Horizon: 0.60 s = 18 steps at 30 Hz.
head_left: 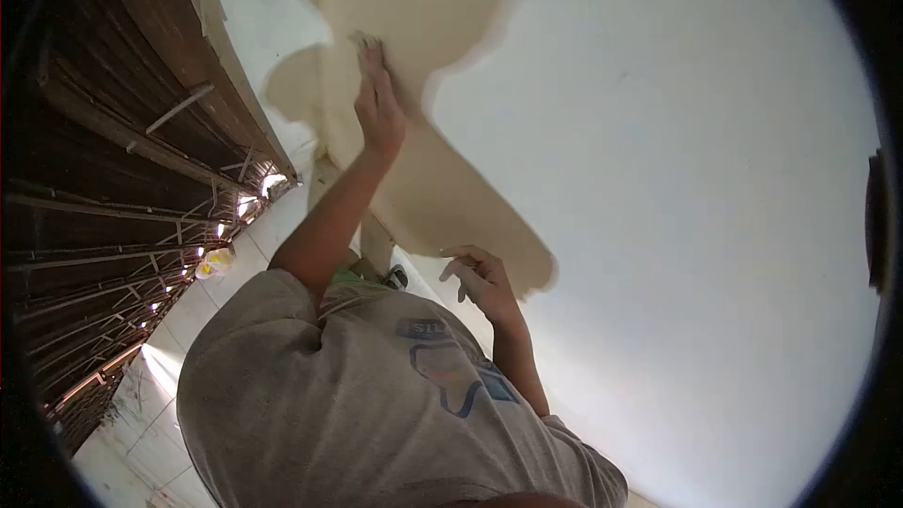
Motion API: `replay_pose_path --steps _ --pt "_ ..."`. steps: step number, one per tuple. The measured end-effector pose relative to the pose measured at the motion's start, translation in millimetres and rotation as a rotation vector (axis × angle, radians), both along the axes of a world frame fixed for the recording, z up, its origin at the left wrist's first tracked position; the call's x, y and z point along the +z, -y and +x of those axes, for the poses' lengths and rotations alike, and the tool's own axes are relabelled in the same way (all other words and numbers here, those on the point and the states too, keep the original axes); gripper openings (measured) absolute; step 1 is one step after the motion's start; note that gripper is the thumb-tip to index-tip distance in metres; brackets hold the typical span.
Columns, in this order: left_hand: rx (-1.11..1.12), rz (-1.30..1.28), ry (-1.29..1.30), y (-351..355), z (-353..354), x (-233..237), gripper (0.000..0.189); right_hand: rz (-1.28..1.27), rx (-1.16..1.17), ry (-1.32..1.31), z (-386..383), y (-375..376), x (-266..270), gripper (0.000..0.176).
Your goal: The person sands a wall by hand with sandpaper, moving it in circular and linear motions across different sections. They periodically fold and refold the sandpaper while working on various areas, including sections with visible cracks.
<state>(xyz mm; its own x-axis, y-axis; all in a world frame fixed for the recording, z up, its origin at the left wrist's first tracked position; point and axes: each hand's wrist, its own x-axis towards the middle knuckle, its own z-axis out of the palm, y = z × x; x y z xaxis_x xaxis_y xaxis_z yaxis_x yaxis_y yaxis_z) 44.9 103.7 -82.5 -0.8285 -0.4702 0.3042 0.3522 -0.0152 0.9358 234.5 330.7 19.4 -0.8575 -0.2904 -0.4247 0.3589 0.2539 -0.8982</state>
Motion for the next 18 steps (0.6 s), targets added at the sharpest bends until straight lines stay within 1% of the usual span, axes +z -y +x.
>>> replay_pose_path --steps 3,4,5,8,10,12,14,16,18 --pt "-0.031 0.209 0.102 22.5 -28.5 12.0 0.053 -0.007 0.012 0.001 2.1 -4.4 0.3 0.024" --pt "-0.015 0.196 0.093 14.0 -21.6 16.1 0.052 -0.012 0.012 -0.003 4.9 -7.2 -0.1 0.024" --pt "-0.002 0.153 0.071 3.5 -7.9 17.1 0.052 -0.006 0.022 -0.003 5.8 -9.3 -0.5 0.024" --pt "0.020 -0.151 -0.105 -36.8 38.1 17.3 0.052 -0.021 0.038 -0.016 6.2 -14.8 -1.9 0.023" --pt "-0.004 -0.331 -0.185 -45.3 63.7 19.6 0.052 -0.064 0.025 -0.015 8.3 -17.5 -3.5 0.023" --pt "-0.031 -0.423 -0.225 -39.3 72.9 27.1 0.051 -0.103 0.016 -0.045 9.4 -21.3 -9.0 0.024" --pt "-0.076 -0.370 -0.188 -24.2 67.0 36.3 0.051 -0.132 -0.011 -0.073 15.1 -29.5 -16.6 0.025" --pt "-0.147 -0.180 -0.093 -10.3 50.2 36.6 0.051 -0.147 -0.038 -0.113 16.2 -43.4 -22.5 0.027" --pt "-0.202 0.011 0.002 23.4 14.7 40.0 0.052 -0.094 -0.047 -0.129 18.1 -60.7 -21.4 0.029"
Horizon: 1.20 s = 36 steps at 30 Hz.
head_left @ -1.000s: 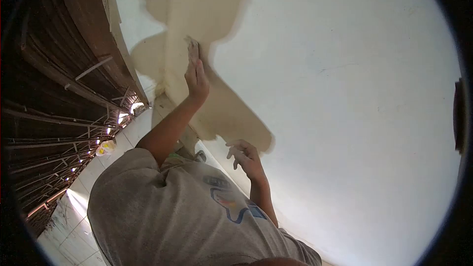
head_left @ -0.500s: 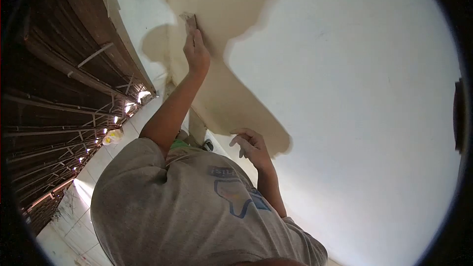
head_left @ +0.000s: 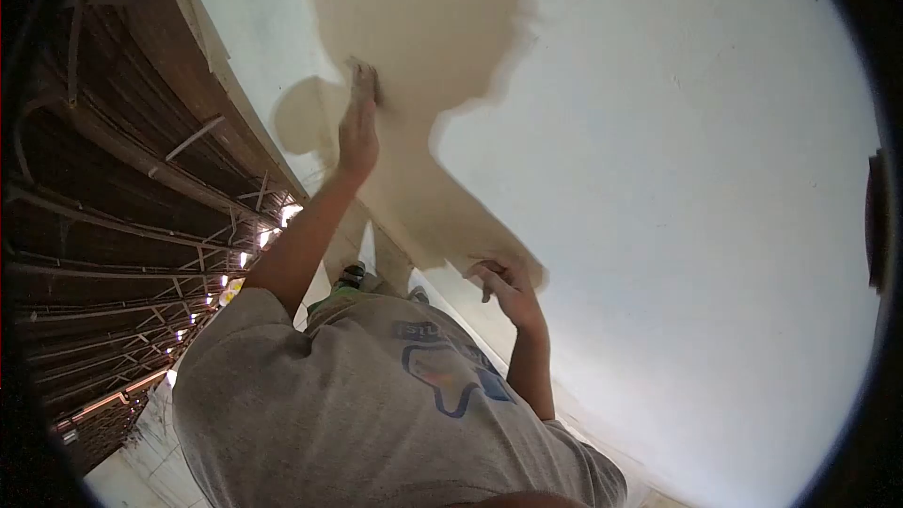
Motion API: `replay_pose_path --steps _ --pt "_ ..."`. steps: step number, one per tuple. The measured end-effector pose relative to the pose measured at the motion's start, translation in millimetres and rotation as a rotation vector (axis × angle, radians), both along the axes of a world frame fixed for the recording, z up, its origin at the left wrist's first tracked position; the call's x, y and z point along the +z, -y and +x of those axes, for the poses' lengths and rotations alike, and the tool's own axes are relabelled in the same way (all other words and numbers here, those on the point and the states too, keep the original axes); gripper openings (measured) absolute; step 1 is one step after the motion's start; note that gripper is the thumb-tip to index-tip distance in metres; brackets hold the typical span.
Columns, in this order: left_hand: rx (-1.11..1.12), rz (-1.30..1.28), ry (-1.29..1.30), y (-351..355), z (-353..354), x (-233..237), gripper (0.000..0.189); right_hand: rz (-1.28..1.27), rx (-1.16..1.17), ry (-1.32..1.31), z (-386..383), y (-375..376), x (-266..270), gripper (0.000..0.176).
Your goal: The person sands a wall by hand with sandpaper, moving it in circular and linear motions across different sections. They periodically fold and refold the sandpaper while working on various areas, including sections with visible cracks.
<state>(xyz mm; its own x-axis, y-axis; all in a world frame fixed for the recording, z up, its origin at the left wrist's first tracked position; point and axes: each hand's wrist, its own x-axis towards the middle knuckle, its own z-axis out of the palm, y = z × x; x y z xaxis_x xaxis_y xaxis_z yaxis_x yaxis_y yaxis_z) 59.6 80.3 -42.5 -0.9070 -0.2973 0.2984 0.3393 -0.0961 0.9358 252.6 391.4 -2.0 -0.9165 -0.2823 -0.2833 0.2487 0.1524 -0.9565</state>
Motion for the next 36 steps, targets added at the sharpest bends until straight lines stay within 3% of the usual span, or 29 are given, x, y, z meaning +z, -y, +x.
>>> replay_pose_path --steps 1,3,5,8,11,13,15,17,21,26,28,29,32,35,36 --pt "-0.026 0.087 0.057 15.3 -11.5 5.3 0.052 0.024 -0.005 -0.006 0.1 -2.6 6.9 0.030" --pt "0.050 -0.022 0.034 23.7 -14.9 10.4 0.052 0.125 0.038 0.005 1.6 -6.4 22.7 0.032" --pt "0.252 -0.404 -0.134 6.5 -4.0 22.6 0.053 0.131 0.047 0.016 4.5 -7.3 29.1 0.033" --pt "0.149 -0.240 -0.174 -24.0 4.3 -23.2 0.053 0.121 0.067 -0.005 6.9 -4.8 24.2 0.034" --pt "0.106 -0.361 -0.203 -45.5 40.8 -12.3 0.053 0.019 0.059 0.046 10.3 9.6 24.5 0.034" --pt "-0.010 -0.029 -0.278 -53.2 35.4 -7.1 0.053 0.051 0.078 0.039 10.7 13.5 30.1 0.034" --pt "0.058 -0.060 -0.324 -40.3 22.7 1.0 0.051 0.087 0.105 0.031 10.5 15.9 33.5 0.035" --pt "0.299 -0.457 -0.349 -13.2 -0.3 19.3 0.049 0.060 0.076 0.030 12.7 13.0 29.1 0.034" --pt "0.353 -0.346 -0.269 5.4 -26.7 24.1 0.047 0.106 0.007 0.007 11.7 15.6 31.4 0.034" --pt "0.156 -0.037 -0.237 -66.8 41.0 -2.2 0.045 0.170 -0.036 -0.056 17.2 20.2 19.9 0.032" --pt "0.155 -0.219 -0.230 -90.0 63.0 -32.6 0.045 0.219 0.033 -0.079 12.1 29.1 19.3 0.032" --pt "0.195 -0.447 -0.221 -95.6 69.9 -44.7 0.045 0.272 0.076 -0.089 9.4 33.0 23.5 0.032" --pt "0.062 -0.201 -0.151 -107.3 80.9 -30.8 0.045 0.369 0.189 -0.081 5.6 41.2 32.2 0.033" --pt "0.132 -0.419 -0.183 -100.6 80.3 -42.7 0.045 0.357 0.228 -0.113 -4.2 55.1 35.3 0.033" --pt "0.163 -0.346 -0.203 -99.9 79.6 -36.6 0.045 0.337 0.228 -0.103 -8.5 58.5 32.3 0.033"
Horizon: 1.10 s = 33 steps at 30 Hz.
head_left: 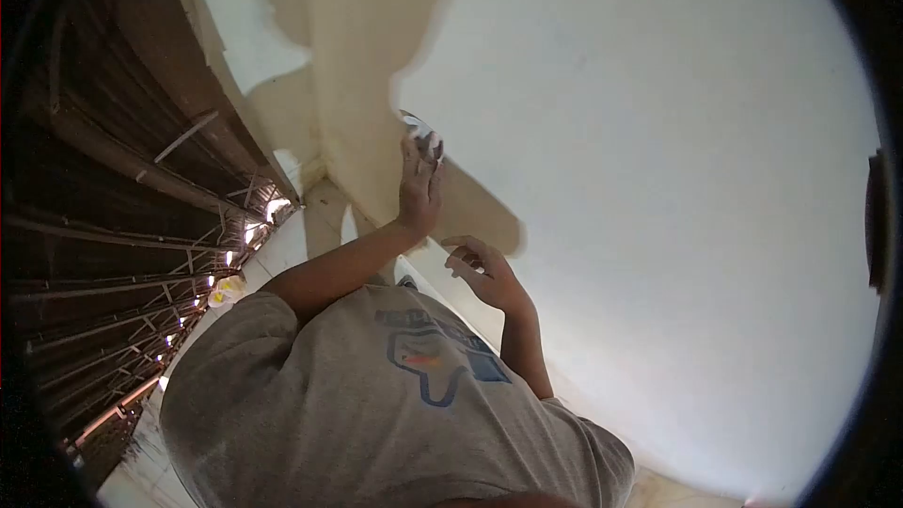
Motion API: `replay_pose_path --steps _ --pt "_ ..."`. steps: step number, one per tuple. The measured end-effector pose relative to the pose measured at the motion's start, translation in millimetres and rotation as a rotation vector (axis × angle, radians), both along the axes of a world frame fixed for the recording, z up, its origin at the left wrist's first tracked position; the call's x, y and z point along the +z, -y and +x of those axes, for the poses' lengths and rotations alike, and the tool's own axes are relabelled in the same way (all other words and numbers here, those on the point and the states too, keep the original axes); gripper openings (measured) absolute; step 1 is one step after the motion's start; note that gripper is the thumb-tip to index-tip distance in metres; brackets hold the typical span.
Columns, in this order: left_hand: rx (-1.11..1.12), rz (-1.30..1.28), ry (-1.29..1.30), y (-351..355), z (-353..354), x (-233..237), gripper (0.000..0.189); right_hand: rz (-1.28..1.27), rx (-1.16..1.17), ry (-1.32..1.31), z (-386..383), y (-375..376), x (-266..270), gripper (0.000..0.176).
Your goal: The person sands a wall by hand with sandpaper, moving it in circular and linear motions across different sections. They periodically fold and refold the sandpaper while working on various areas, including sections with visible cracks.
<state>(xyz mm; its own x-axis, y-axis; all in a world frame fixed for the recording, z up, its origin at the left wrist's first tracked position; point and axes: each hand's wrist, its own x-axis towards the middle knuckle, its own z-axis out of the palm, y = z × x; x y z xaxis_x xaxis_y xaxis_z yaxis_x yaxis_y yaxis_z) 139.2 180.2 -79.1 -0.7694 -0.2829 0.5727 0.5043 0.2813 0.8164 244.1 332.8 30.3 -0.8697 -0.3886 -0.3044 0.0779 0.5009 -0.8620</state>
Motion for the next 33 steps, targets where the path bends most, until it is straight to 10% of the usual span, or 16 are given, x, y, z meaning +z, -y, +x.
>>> replay_pose_path --steps 6,19,22,33 --pt "-0.193 0.088 -0.028 52.4 1.8 12.8 0.040 -0.100 0.038 0.029 -18.9 22.1 -3.6 0.030" --pt "0.302 0.242 -0.065 54.3 -88.7 38.3 0.042 -0.170 -0.011 -0.016 -23.8 21.3 11.6 0.030" --pt "0.007 0.476 0.011 59.2 -65.1 45.4 0.045 -0.206 -0.024 -0.015 -18.4 8.3 5.0 0.032" --pt "0.063 0.197 0.014 64.2 -80.0 35.4 0.054 -0.205 0.211 -0.105 -2.3 -8.4 68.8 0.038"
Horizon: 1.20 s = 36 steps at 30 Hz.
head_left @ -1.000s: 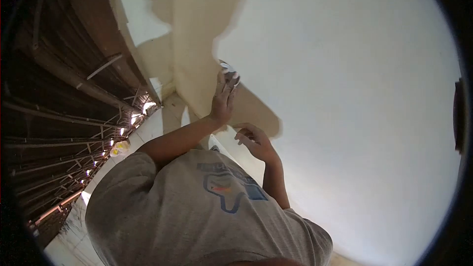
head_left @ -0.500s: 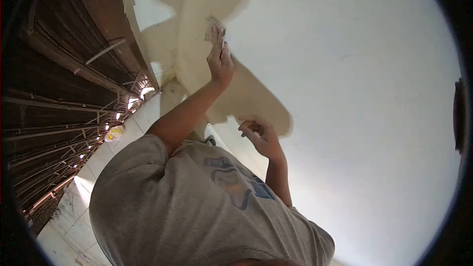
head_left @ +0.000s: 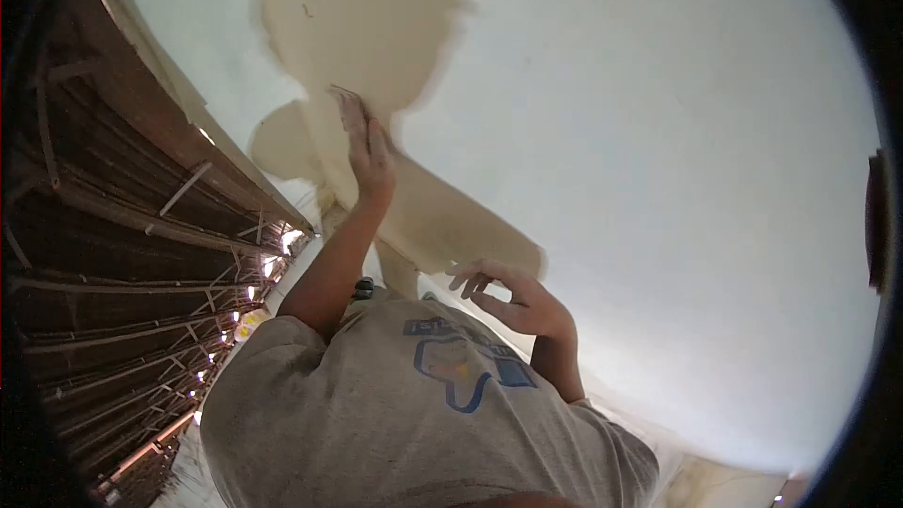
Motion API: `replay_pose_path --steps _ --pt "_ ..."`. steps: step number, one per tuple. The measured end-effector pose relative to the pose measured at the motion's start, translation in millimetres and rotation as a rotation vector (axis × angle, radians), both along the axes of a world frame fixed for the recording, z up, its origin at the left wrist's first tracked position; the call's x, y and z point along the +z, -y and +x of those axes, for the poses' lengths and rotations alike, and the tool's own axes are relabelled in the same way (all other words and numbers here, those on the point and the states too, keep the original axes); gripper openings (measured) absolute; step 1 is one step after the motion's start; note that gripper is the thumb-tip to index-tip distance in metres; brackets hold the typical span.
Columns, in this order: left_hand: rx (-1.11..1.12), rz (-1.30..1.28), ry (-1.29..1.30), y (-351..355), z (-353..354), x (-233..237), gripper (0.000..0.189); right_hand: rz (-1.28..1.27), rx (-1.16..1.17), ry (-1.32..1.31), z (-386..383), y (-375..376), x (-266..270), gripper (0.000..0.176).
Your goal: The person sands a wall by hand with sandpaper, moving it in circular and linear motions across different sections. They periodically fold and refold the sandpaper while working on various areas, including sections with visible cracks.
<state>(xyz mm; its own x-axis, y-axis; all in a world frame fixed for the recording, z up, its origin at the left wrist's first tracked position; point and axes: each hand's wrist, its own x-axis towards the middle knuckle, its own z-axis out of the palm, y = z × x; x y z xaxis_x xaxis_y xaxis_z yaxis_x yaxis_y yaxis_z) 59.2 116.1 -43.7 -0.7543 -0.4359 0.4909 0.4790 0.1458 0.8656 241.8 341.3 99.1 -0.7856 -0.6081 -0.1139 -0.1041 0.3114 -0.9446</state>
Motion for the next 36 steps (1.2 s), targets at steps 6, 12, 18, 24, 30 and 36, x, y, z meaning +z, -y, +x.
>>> replay_pose_path --steps 6,12,18,24,30,36 --pt "-0.001 -0.025 0.026 -42.8 26.1 -10.6 0.054 -0.081 -0.064 0.006 -6.4 -12.4 -16.4 0.033" --pt "-0.051 -0.176 -0.025 -70.4 78.1 -36.6 0.055 -0.031 -0.027 0.121 -8.1 -11.4 -15.4 0.029" --pt "-0.080 0.200 0.096 0.5 -9.8 -34.1 0.058 -0.120 -0.085 0.069 -11.4 -33.8 -16.2 0.030" --pt "-0.119 0.275 0.032 -60.4 38.1 16.6 0.060 -0.223 -0.160 0.197 0.4 -36.7 -30.2 0.030" --pt "-0.085 0.141 -0.209 -69.0 36.1 1.7 0.057 0.132 -0.161 -0.057 2.9 -26.7 -39.8 0.031" --pt "0.091 0.135 -0.035 7.8 -32.0 20.8 0.055 0.081 -0.184 -0.029 7.4 -15.1 -42.1 0.032"
